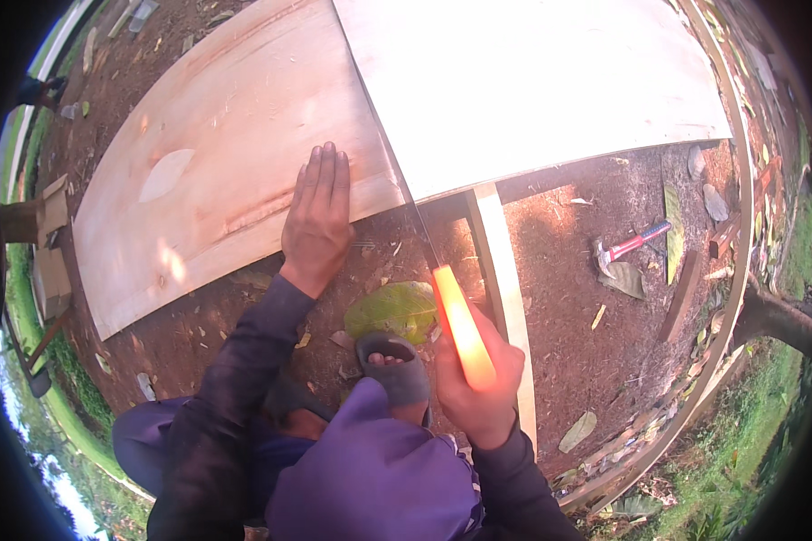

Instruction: The person uses a hand saw to cut a large plywood sheet along a marked line, then measures the cut piece with a tape measure. The person repositions the wood and continues cutting to separate the pieces.

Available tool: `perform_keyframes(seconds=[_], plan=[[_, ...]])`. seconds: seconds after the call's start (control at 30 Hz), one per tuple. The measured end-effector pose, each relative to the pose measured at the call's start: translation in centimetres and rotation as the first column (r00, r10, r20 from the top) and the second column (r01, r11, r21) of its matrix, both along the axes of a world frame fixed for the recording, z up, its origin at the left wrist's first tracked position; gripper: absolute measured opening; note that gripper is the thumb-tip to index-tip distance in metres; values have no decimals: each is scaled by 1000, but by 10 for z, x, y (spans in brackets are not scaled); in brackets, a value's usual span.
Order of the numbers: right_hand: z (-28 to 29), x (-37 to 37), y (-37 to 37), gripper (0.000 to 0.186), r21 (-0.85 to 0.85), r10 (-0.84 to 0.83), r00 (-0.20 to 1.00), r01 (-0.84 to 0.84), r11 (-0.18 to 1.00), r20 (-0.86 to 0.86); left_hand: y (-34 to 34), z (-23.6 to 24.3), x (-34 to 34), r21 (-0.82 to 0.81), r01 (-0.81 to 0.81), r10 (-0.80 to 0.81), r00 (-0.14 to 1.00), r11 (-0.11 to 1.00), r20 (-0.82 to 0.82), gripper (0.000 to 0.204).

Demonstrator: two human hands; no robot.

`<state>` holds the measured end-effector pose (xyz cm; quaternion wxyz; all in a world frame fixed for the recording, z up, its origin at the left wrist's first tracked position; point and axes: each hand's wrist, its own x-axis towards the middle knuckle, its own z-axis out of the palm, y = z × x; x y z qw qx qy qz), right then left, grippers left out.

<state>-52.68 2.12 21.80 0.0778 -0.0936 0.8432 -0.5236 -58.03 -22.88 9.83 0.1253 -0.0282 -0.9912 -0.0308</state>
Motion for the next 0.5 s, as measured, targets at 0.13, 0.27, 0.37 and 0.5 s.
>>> perform_keyframes(seconds=[0.13, 0.27, 0.37, 0.5], plan=[[-24, -129, -86, 33, -78, -69, 997, 67, 995, -34, 12, 2, -11, 13, 38, -38, 999, 999, -36, 57], [-30, -94, -79, 35, -148, -97, 995, 92, 985, -27, 1, 3, -6, -4, 34, -34, 999, 999, -34, 56], [-4, -1, 0, 43, -42, -85, 985, 92, 995, 149, 0, 0, -4, -18, 10, -10, 999, 1000, -43, 56], [17, 49, 37, 43, 116, -33, 990, 16, 993, 141, 3, 5, -1, -19, 19, -19, 999, 1000, -32, 56]])
